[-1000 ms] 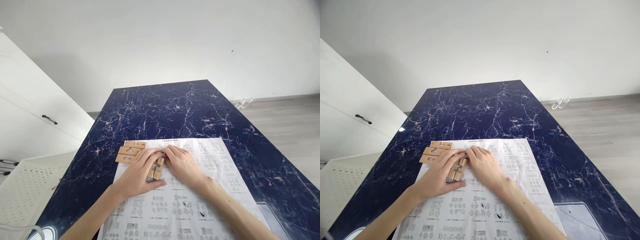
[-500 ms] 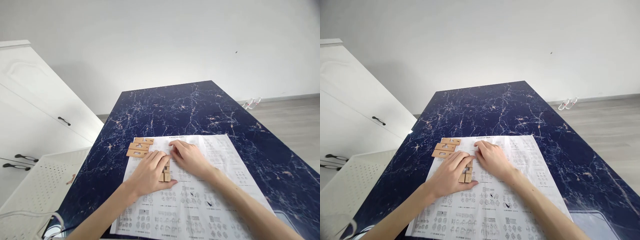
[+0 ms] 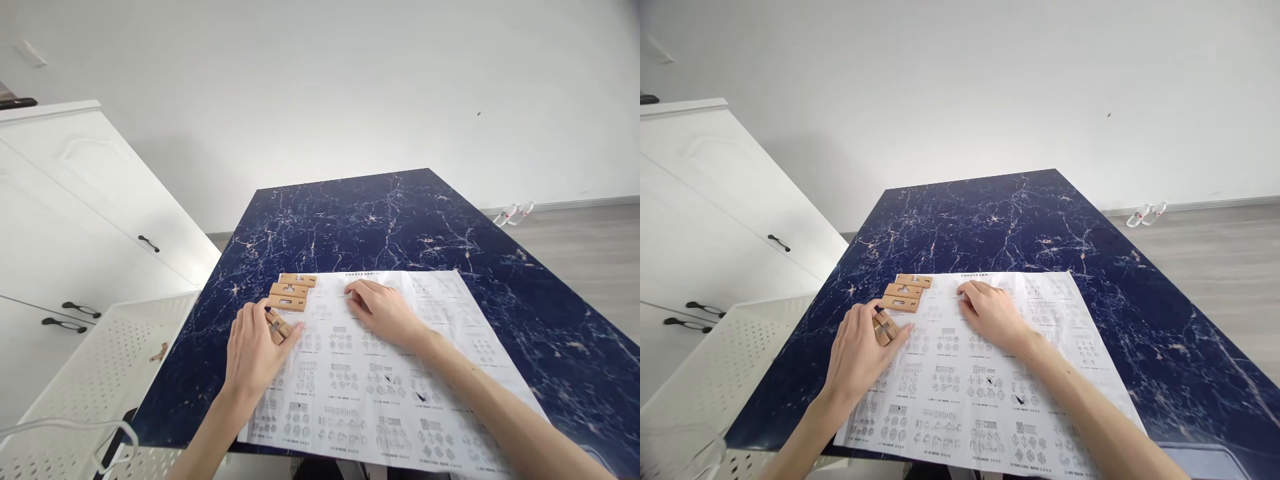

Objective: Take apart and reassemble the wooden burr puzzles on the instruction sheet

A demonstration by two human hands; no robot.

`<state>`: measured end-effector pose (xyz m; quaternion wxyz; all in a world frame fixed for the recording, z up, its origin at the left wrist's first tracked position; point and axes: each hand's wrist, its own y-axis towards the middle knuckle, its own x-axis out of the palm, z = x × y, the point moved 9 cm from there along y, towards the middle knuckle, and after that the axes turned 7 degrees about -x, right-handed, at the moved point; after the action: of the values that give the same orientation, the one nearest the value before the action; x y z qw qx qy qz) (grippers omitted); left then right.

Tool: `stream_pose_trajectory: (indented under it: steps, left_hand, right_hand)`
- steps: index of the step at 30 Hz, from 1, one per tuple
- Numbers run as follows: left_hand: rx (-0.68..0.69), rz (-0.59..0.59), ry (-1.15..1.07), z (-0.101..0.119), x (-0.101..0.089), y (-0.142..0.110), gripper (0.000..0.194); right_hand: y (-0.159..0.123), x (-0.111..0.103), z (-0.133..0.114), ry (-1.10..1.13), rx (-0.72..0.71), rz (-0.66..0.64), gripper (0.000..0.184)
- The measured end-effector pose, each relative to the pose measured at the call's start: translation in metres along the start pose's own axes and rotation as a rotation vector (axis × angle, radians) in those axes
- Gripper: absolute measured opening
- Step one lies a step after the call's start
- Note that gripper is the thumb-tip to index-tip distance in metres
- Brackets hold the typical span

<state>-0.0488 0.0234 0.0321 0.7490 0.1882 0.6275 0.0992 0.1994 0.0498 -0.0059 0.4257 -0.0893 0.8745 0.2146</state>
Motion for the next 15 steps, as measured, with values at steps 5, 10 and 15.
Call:
stream_pose_trajectory:
  steps: [5, 10, 15]
  left_hand:
    - [0.007, 0.034, 0.027, 0.000, 0.007, 0.011, 0.062]
    - [0.030, 0.037, 0.030, -0.006, 0.015, 0.022, 0.068]
    - [0.102, 0.072, -0.053, 0.005, 0.006, 0.024, 0.081]
  right_hand:
    - [0.000, -0.002, -0.001, -0.002, -0.011, 0.015, 0.017]
    - [0.001, -0.002, -0.001, -0.015, -0.023, 0.018, 0.016]
    - [0.000, -0.002, -0.002, -0.003, -0.023, 0.013, 0.018]
